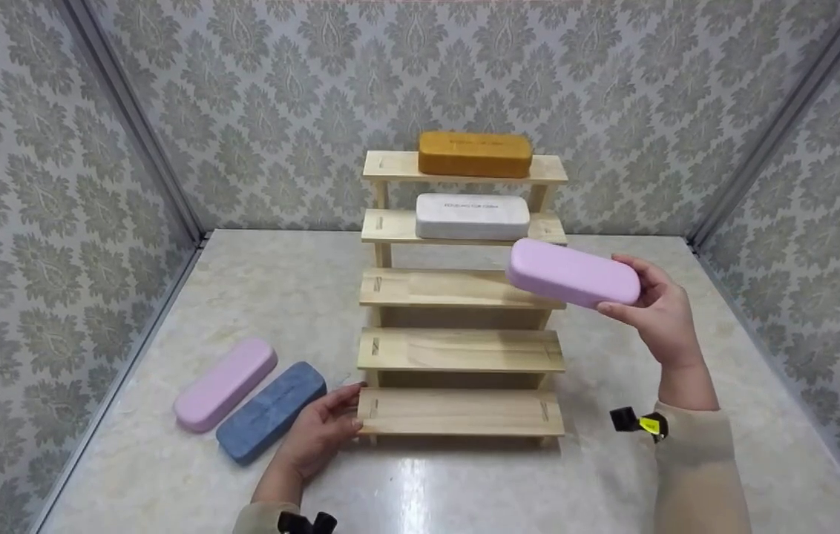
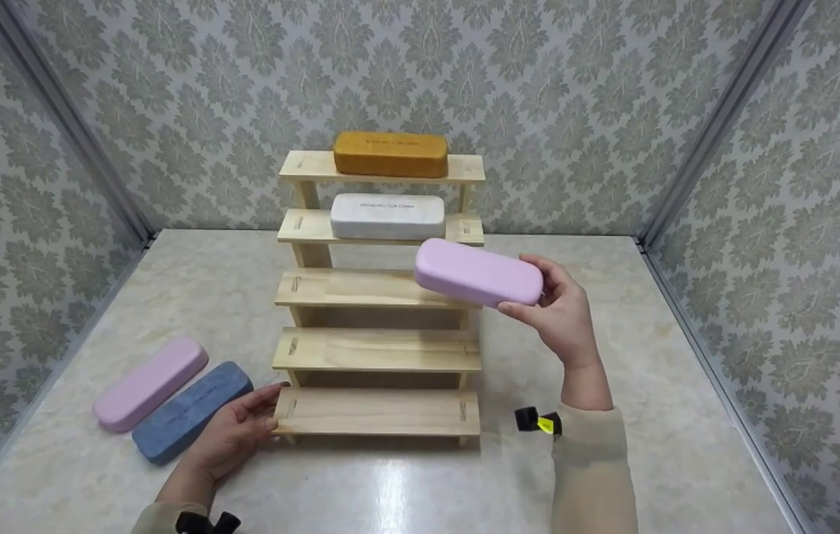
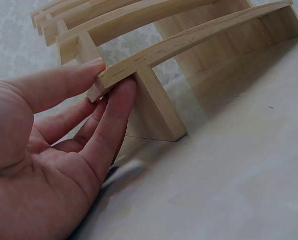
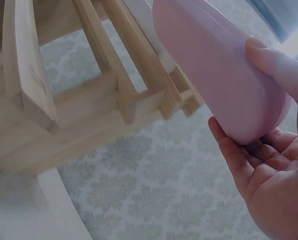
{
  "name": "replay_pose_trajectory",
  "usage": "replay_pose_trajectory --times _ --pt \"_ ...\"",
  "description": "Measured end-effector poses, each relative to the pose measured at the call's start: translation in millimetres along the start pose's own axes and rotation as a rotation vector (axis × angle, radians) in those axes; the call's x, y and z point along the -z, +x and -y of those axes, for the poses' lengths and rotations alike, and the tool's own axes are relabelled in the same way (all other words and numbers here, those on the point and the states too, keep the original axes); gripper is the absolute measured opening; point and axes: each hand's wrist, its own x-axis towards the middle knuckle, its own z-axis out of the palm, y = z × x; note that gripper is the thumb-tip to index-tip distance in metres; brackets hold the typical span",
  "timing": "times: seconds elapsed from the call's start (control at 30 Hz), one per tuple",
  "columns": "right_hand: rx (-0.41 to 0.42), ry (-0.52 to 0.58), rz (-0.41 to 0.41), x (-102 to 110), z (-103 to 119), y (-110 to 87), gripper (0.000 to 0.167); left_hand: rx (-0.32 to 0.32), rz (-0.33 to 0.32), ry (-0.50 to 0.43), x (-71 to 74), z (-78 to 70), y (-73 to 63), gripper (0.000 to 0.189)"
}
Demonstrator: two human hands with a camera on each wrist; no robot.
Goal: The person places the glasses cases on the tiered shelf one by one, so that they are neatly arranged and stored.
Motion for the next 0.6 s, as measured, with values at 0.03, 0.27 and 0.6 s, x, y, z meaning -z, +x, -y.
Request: replay_pose_trajectory --times 0.03,0.27,0.6 --pt "-0.005 0.001 0.009 -4.0 0.5 1.3 0.07 -0.001 0.001 0.002 -0.1 0.0 -0.1 0.077" --pt "-0.021 -0.026 0.072 -29.8 1.3 11.0 0.071 0.012 -0.009 -0.003 -1.9 -1.2 -1.0 0.074" --pt "-0.011 -0.035 0.156 -57.7 -1.0 25.2 0.072 0.032 -0.02 0.008 -2.5 -2.6 -0.2 0.074"
